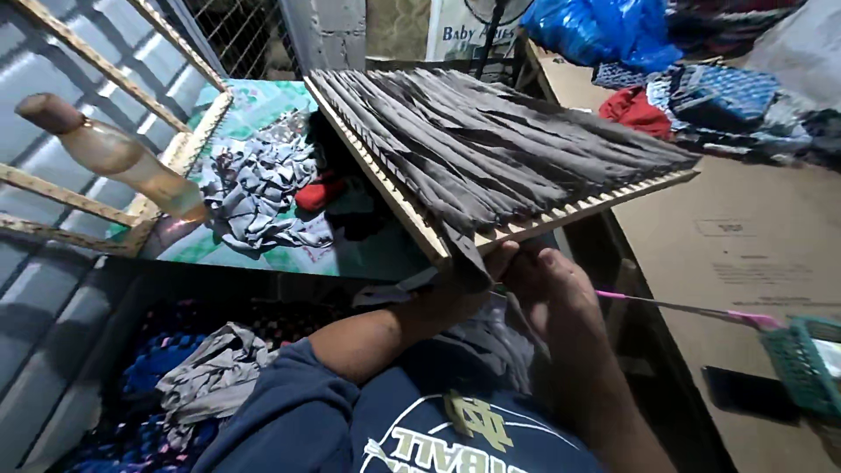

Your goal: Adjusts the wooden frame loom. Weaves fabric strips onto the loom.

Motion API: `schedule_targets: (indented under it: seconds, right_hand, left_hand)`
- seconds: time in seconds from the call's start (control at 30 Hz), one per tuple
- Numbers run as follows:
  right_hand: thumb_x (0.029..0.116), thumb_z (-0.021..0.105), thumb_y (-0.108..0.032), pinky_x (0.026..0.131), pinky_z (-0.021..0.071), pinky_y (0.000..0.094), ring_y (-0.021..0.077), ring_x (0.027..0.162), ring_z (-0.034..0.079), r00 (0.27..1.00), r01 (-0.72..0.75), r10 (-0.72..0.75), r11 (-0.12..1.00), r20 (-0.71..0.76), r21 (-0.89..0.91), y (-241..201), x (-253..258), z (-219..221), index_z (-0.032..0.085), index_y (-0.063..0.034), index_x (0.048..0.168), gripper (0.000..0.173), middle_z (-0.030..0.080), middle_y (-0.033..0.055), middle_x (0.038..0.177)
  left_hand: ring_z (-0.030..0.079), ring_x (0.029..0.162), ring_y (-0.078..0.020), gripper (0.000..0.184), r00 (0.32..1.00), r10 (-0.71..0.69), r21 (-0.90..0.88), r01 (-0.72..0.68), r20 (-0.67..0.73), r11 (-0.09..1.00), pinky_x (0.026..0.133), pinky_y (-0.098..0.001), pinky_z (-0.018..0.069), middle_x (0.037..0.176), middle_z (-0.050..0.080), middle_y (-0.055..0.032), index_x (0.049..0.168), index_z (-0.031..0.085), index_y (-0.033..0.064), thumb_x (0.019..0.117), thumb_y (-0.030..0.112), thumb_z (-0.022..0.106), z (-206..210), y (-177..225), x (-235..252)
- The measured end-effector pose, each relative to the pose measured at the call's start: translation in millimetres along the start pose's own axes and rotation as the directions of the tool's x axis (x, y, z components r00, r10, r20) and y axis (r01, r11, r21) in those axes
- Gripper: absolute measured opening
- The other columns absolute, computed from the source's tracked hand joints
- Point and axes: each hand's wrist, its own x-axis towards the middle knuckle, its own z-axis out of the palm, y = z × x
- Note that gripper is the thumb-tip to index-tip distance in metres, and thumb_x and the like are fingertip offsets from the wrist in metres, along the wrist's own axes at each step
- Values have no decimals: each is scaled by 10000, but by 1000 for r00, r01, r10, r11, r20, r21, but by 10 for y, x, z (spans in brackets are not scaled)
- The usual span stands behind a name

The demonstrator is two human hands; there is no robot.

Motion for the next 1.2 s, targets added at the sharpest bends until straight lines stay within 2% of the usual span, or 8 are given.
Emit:
schedule_targets:
  seconds: [0.3, 0.47, 0.57, 0.63, 0.73, 0.83, 0.97, 1.2]
  right_hand:
    - [1057, 506, -295, 779, 598, 240, 49, 787, 688, 982, 8, 5, 998, -187, 68, -6, 86, 163, 674, -165, 1018, 216, 716, -51, 856]
    - [1120, 267, -198, 808, 618, 284, 93, 860, 724, 954, 14, 31, 989, -298, 147, -8, 147, 64, 649, -98, 1055, 400, 745, 6, 906]
    - [1115, 281, -211, 884, 603, 305, 98, 925, 713, 948, 24, 15, 992, -319, 120, -9, 157, -96, 633, -99, 1084, 371, 735, 6, 947]
    - [1106, 283, -221, 874, 597, 293, 83, 921, 703, 937, 10, 29, 994, -348, 111, -5, 127, -175, 647, -112, 1069, 382, 731, -7, 946]
    - [1122, 246, -225, 871, 603, 302, 89, 930, 703, 896, -20, 76, 991, -438, 131, -37, 86, -183, 602, -98, 1098, 378, 721, 1, 955]
    - [1135, 241, -240, 881, 618, 322, 118, 970, 723, 880, 2, 88, 982, -468, 189, -28, 43, -201, 581, -68, 1182, 384, 736, 35, 1011]
    - [1122, 195, -193, 827, 620, 249, 36, 907, 719, 860, 12, 78, 985, -504, 172, -8, -19, -283, 624, -114, 1079, 438, 747, -31, 935]
    - [1107, 284, -178, 857, 580, 227, -7, 959, 661, 795, -51, -33, 991, -605, -121, 279, -357, -649, 507, -90, 1229, 269, 669, -77, 1009]
  left_hand:
    - [682, 1015, -213, 265, 970, -81, 219, 30, 230, 975, 957, -336, 527, 1031, 711, -200, 1105, 689, -93, 973, 133, 651, -94, -67, -12]
    - [614, 1232, -372, 319, 726, -367, 510, 26, 582, 860, 1074, -522, 451, 1260, 664, -253, 1237, 676, -61, 1046, 162, 549, -473, 4, 241]
    - [692, 1071, -206, 300, 885, -404, 114, 388, 232, 915, 969, -385, 568, 1181, 695, -183, 1292, 588, -93, 1032, 50, 540, -747, -699, 318]
    - [690, 1043, -203, 379, 836, -546, -229, 522, -52, 822, 901, -403, 592, 1214, 664, -156, 1416, 456, -33, 1116, 174, 348, -973, -945, 664]
    - [564, 1307, -272, 634, 719, -680, -567, 505, -140, 651, 1049, -451, 505, 1498, 500, -160, 1603, 255, 90, 1114, 494, 249, -1354, -1111, 1292]
    - [527, 1351, -297, 709, 667, -726, -670, 464, -166, 579, 1072, -469, 485, 1563, 420, -173, 1618, 210, 100, 1091, 574, 231, -1499, -1248, 1755]
    - [562, 1302, -284, 655, 573, -781, -697, 453, -249, 555, 1032, -527, 502, 1448, 545, -156, 1510, 421, 106, 1085, 580, 264, -1269, -1143, 2084]
    - [556, 1274, -289, 662, 719, -588, -384, 458, -370, 802, 1047, -459, 488, 1413, 514, -245, 1485, 371, -26, 1110, 511, 271, -836, -709, 2337]
